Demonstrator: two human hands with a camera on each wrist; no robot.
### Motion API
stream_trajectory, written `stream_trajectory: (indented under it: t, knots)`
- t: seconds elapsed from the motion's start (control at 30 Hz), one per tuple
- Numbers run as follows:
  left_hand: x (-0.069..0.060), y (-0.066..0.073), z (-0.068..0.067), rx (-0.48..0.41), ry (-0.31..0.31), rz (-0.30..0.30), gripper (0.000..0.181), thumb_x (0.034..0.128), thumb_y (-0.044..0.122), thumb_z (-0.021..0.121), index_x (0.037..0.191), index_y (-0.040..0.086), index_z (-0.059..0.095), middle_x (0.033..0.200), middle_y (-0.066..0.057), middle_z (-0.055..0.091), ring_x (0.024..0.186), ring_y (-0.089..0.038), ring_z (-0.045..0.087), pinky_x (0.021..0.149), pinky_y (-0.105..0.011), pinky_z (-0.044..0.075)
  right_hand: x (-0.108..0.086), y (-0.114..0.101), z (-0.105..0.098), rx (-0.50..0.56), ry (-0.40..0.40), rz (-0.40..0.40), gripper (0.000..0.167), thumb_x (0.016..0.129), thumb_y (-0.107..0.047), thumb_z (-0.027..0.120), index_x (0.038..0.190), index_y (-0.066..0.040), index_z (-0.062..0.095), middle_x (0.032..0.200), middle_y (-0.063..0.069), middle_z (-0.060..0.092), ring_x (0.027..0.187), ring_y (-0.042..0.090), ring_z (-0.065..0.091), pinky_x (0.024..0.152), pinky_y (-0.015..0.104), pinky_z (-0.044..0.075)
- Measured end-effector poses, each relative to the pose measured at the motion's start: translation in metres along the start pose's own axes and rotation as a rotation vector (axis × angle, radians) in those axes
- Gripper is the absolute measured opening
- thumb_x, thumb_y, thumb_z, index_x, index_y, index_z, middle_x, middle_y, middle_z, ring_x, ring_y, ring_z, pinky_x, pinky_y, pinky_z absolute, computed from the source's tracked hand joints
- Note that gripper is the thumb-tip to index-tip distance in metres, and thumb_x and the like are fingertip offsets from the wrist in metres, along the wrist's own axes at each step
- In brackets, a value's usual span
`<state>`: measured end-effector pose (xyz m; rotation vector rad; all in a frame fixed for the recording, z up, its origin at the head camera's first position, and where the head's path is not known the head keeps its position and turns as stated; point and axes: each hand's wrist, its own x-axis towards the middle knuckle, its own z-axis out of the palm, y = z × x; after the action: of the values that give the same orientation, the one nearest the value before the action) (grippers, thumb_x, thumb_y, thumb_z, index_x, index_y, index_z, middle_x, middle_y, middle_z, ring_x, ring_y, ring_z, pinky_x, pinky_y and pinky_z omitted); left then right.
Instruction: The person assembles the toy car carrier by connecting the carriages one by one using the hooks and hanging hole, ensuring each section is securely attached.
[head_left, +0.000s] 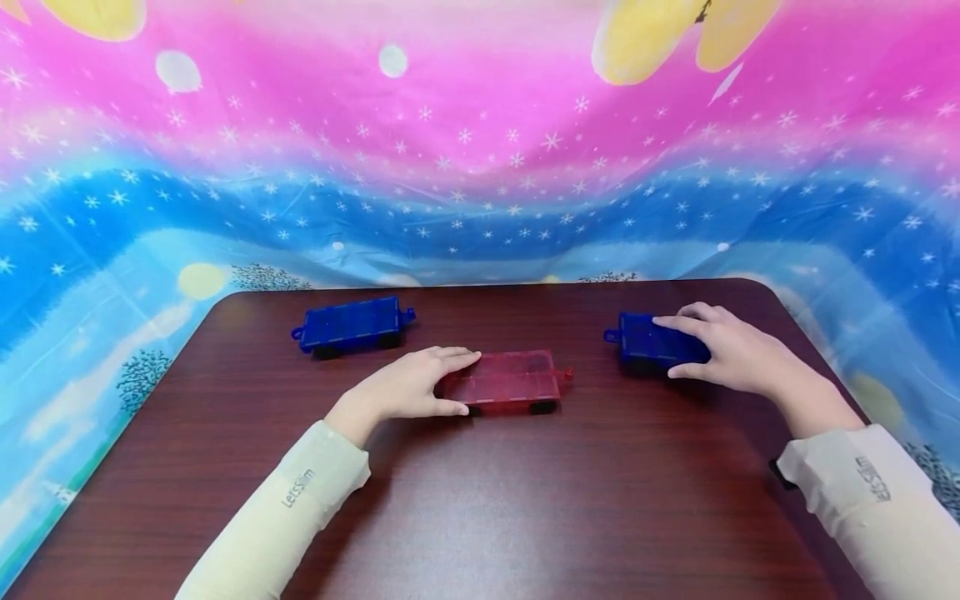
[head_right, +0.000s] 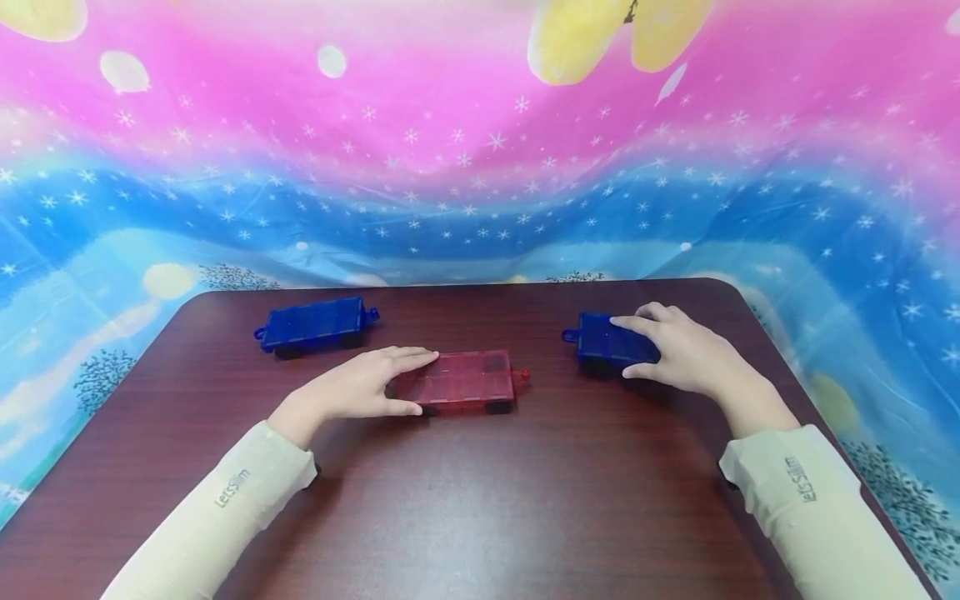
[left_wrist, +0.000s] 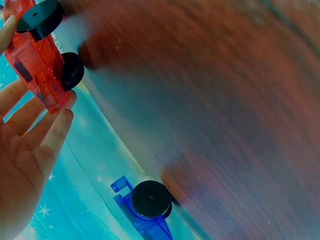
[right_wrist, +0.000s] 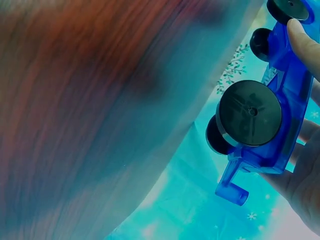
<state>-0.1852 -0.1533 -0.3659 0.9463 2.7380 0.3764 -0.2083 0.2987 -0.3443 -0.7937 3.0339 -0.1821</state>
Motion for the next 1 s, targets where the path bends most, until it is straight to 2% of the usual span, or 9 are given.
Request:
stream_trajectory:
  t: [0.4, 1.0]
  knots:
    - [0.001, 0.000, 0.000, 0.009, 0.005, 0.005, 0.080, 0.0879, 0.050, 0.071, 0.154, 0.018, 0.039, 0.157, -0.009, 0.041, 0.144, -0.030, 0.041, 0.116, -0.048, 0.037, -0.007, -0.015, -0.002, -0.012, 0.046, -0.047, 0.072, 0.080, -0.040, 0.083, 0.143, -0.021, 0.055, 0.131, 0.016, 0.054, 0.120, 0.037, 0.050, 0.088, 0.056, 0.051]
    - [0.003, 0.000, 0.000, 0.007, -0.005, 0.006, 0.080, 0.0879, 0.050, 0.071, 0.154, 0.018, 0.038, 0.158, -0.007, 0.041, 0.145, -0.029, 0.041, 0.117, -0.048, 0.037, -0.005, -0.035, 0.009, 0.024, 0.043, -0.081, 0.071, 0.079, -0.037, 0.083, 0.142, -0.021, 0.056, 0.134, 0.015, 0.053, 0.123, 0.035, 0.049, 0.090, 0.056, 0.052]
